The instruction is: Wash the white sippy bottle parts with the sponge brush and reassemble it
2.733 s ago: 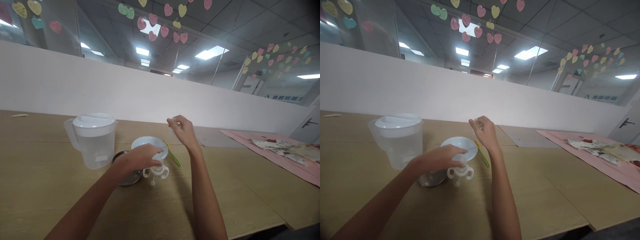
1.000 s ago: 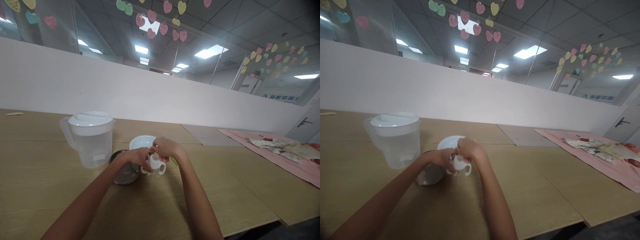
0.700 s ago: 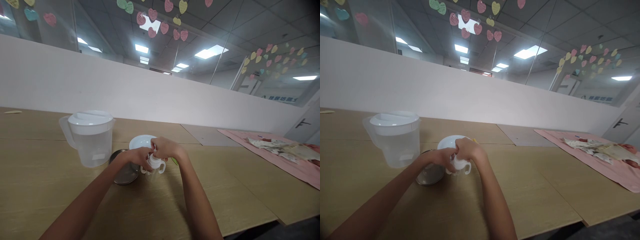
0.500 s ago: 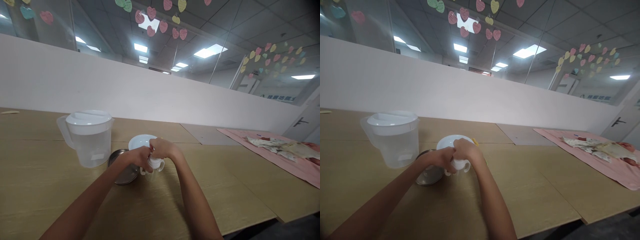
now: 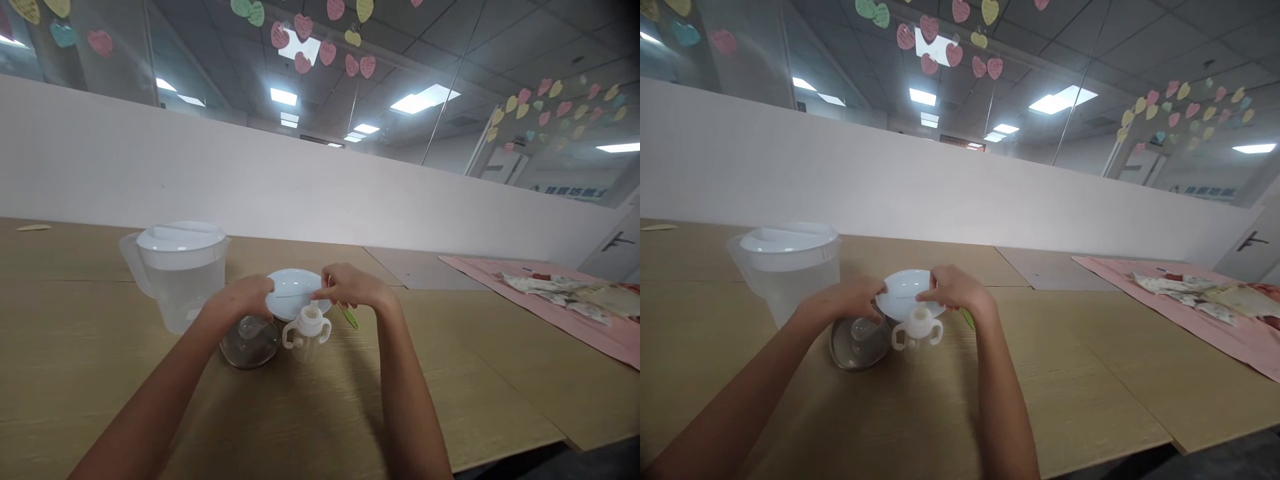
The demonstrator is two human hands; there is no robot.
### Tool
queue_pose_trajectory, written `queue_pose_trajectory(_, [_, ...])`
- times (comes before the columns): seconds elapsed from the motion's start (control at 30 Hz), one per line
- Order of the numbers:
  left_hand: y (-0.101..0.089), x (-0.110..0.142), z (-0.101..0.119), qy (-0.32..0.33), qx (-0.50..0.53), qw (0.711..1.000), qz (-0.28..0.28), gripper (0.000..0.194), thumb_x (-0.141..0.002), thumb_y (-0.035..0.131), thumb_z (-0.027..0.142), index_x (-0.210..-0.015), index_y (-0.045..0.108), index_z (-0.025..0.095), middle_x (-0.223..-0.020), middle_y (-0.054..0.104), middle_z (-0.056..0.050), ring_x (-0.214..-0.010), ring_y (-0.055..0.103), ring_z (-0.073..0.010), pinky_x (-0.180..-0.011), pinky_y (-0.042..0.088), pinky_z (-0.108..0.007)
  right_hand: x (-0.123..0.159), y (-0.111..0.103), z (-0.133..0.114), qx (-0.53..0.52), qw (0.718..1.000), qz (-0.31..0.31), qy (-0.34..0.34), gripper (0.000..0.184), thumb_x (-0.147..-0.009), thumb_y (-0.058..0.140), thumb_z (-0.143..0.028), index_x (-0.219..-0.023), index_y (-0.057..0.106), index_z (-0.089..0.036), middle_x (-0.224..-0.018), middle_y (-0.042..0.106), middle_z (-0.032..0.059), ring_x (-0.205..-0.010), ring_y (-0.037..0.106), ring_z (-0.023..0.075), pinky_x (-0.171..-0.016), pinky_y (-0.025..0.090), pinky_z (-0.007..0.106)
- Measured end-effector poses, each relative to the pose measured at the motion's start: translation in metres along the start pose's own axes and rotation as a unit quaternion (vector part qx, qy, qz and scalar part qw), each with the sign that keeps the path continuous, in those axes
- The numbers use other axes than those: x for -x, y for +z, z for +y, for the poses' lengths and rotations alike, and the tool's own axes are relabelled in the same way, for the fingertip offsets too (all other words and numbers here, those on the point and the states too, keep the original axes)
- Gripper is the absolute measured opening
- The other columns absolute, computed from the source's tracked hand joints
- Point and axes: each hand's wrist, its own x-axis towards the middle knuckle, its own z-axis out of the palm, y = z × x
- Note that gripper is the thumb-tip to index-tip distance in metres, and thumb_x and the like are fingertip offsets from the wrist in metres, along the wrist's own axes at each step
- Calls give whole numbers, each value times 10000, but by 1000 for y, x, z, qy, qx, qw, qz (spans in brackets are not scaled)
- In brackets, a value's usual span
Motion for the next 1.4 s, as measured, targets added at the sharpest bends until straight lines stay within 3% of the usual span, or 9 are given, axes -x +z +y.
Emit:
queue_pose_trajectory(0.2, [16,-11,-19,-103,-30,992,-68,255,-497,698,279,-714,626,166,-687,639,-52,-626,562,-210,-517,373,-261,2,-4,7,-12,1000,9,-4,215,-752,551,-344,-693,451,-163,-569,559,3,-409,501,85,-341,358,177])
queue_pose_trajectory(0.3, [13,-7,-18,-105,-44,993,-42,209,-513,673,243,-698,615,164,-658,624,-44,-628,563,-218,-530,374,-271,0,-4,9,-11,1000,18,11,205,-759,545,-348,-739,475,-156,-583,564,9,-404,511,95,-345,380,190])
queue_pose_trajectory(0.4, [-6,5,-9,-101,-61,993,16,319,-562,647,295,-838,588,146,-810,623,-83,-728,564,-246,-582,389,-290,1,-5,8,-18,998,56,0,229,-763,549,-366,-837,502,-154,-650,586,21,-414,519,93,-360,391,197])
queue_pose_trajectory(0.5, [-24,17,10,9,-13,993,114,380,-660,578,332,-1009,521,192,-987,569,-62,-881,534,-227,-698,405,-287,4,-6,4,-50,993,90,-59,277,-768,556,-381,-929,520,-159,-768,608,39,-501,542,90,-420,423,196])
queue_pose_trajectory(0.6, [-26,22,32,129,64,980,140,359,-706,546,307,-1059,503,255,-1031,520,-20,-923,512,-193,-755,402,-279,9,-9,3,-56,986,82,-135,335,-738,602,-367,-1000,531,-171,-860,612,44,-668,574,116,-554,463,217])
queue_pose_trajectory(0.7, [-20,20,45,190,107,964,153,332,-713,545,255,-1040,498,233,-1026,528,-27,-931,507,-191,-759,400,-284,13,-13,7,-16,982,58,-179,367,-690,650,-314,-1019,546,-190,-929,610,39,-823,567,149,-683,458,255])
queue_pose_trajectory(0.83, [-16,16,50,197,129,958,163,306,-672,570,199,-969,494,207,-966,570,-14,-857,531,-181,-709,399,-277,12,-16,18,-12,987,27,-158,418,-689,633,-224,-1094,532,-189,-950,615,49,-841,568,152,-714,450,272])
queue_pose_trajectory(1.23, [-16,16,45,255,125,946,154,365,-680,479,71,-984,576,250,-1009,625,40,-909,558,-149,-767,389,-237,14,-18,20,-74,984,-7,-164,593,-587,727,-298,-1133,517,-198,-1033,595,60,-877,572,168,-723,469,281])
queue_pose_trajectory(1.4, [-8,10,44,243,118,958,98,358,-657,469,70,-969,543,230,-1003,617,22,-847,564,-156,-670,389,-232,3,-9,15,-33,989,-14,-145,389,-598,712,-289,-941,567,-176,-910,620,35,-806,582,160,-662,453,257])
